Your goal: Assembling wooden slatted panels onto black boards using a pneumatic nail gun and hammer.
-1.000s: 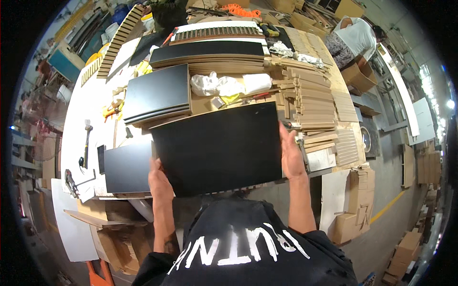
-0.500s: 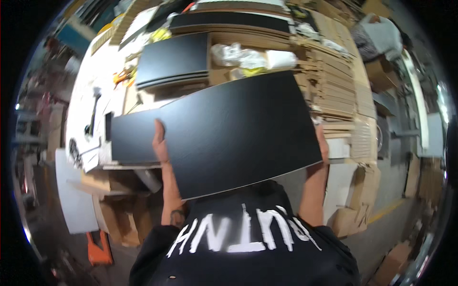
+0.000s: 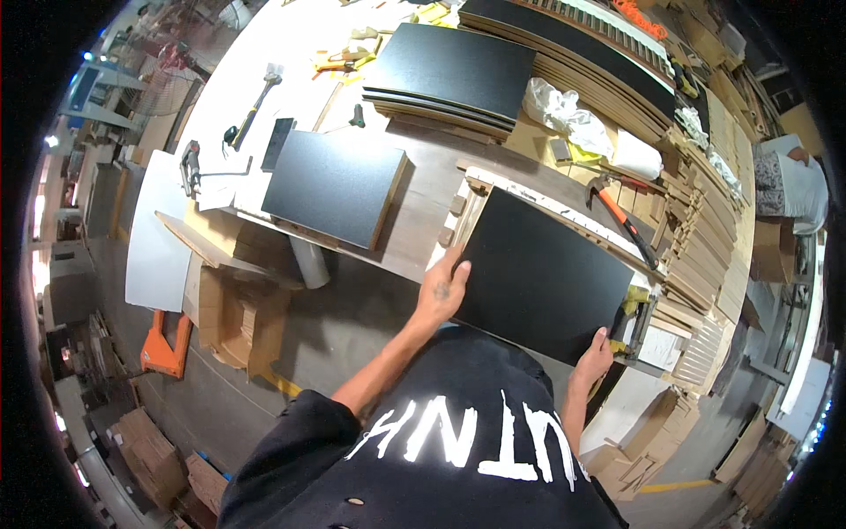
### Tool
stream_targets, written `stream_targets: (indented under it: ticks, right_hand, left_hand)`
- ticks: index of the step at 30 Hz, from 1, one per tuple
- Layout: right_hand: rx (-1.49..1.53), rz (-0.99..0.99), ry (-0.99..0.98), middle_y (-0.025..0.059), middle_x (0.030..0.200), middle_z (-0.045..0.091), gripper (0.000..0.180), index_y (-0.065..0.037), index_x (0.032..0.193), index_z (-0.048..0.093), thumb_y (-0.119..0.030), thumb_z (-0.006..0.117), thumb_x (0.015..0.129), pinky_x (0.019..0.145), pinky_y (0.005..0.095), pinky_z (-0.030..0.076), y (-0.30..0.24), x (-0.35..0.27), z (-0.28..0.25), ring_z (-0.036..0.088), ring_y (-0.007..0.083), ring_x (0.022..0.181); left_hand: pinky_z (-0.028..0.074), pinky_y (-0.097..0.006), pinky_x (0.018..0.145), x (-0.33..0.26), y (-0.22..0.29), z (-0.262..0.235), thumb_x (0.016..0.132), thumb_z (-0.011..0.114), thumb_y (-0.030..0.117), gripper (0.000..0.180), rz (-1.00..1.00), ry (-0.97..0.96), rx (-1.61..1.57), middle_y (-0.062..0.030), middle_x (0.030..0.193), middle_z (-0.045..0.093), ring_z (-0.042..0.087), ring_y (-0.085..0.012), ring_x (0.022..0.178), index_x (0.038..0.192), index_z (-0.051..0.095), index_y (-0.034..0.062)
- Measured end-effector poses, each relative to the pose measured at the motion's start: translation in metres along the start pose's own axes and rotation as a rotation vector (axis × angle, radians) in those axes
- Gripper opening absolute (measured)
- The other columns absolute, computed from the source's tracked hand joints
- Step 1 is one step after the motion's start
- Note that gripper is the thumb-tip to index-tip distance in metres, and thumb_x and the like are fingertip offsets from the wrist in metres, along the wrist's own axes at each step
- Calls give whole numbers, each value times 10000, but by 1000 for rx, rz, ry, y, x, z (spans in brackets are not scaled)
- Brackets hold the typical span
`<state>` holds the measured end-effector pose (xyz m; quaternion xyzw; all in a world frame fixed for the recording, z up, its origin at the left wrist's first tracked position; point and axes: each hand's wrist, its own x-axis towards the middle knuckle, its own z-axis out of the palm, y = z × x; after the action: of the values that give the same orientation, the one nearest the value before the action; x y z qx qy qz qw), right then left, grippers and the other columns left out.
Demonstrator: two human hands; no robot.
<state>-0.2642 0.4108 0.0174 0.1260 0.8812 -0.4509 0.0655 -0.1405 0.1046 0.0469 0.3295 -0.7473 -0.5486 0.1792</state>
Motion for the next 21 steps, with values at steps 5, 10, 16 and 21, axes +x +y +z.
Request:
stream_targets:
  ticks: [5,10,16,21]
  right_hand:
    - [-134,-212,105,177,767,593,430,68,1036,675,-349,590,973,740,364,446,24,4,22,539,245,744]
    - [-219,-167,90,215,1011,645,455,79,1108,666,-342,645,937,890,386,436,-9,1,39,591,316,970]
    - [-362,-251,167,189,984,630,486,89,1112,661,-360,660,926,872,378,438,11,12,56,579,290,930]
    - [-263,-232,163,140,894,588,493,88,1134,653,-354,680,917,805,359,450,22,19,59,551,246,827]
  left_hand:
    - [447,-307,772,-3,-4,-10,969,548,130,392,-189,-11,11,-119,925,623,551,-171,838,1329,540,-24]
    - [476,-379,760,8,-34,3,915,569,81,390,-56,160,40,-171,904,570,578,-306,803,1304,582,49]
    - [448,-421,868,17,-57,14,890,574,59,396,-60,192,102,-230,1033,552,548,-379,976,1286,587,42]
    - [437,-433,901,19,-72,20,895,576,91,395,-17,177,135,-230,1067,537,537,-387,1007,1285,574,28]
